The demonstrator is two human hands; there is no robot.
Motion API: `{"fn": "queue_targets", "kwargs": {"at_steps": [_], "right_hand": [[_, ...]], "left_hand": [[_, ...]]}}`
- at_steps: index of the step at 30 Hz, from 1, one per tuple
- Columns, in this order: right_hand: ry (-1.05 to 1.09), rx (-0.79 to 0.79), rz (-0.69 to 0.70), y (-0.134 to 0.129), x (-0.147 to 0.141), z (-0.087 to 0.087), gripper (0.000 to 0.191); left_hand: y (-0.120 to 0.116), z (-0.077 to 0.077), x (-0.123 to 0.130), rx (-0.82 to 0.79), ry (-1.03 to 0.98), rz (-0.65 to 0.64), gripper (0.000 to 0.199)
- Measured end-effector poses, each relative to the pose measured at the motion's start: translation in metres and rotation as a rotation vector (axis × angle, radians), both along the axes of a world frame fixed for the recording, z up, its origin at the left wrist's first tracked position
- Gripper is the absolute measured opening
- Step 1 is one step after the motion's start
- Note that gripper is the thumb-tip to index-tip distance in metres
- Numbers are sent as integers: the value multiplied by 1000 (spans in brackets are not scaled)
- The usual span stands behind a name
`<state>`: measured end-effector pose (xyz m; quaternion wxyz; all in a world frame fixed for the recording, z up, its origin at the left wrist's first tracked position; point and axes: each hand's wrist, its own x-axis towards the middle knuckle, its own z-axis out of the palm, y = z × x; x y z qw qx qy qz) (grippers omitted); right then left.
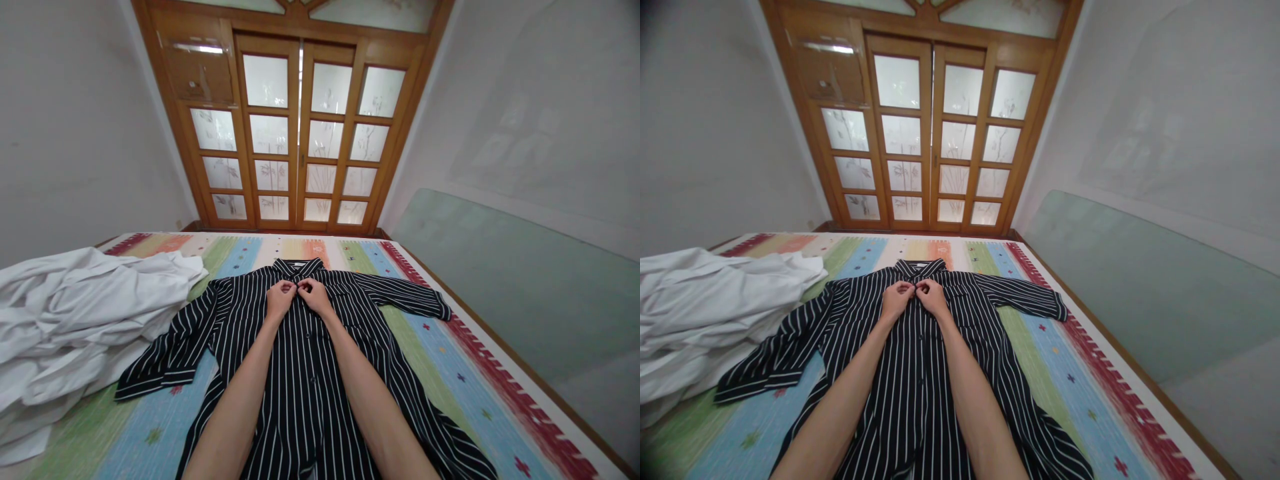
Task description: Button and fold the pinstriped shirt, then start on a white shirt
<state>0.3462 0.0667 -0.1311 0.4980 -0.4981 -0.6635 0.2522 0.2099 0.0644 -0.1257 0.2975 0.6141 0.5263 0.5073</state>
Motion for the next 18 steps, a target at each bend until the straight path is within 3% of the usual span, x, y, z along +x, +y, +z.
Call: {"fn": "queue_targets", "kwargs": {"at_steps": [6,18], "right_hand": [[-20,24,26,-1,0,1,10],[-17,5,-7,0,0,1,14]], "left_hand": [[0,1,-1,10,29,-6,16],[3,-1,0,53,70,-41,9]]}}
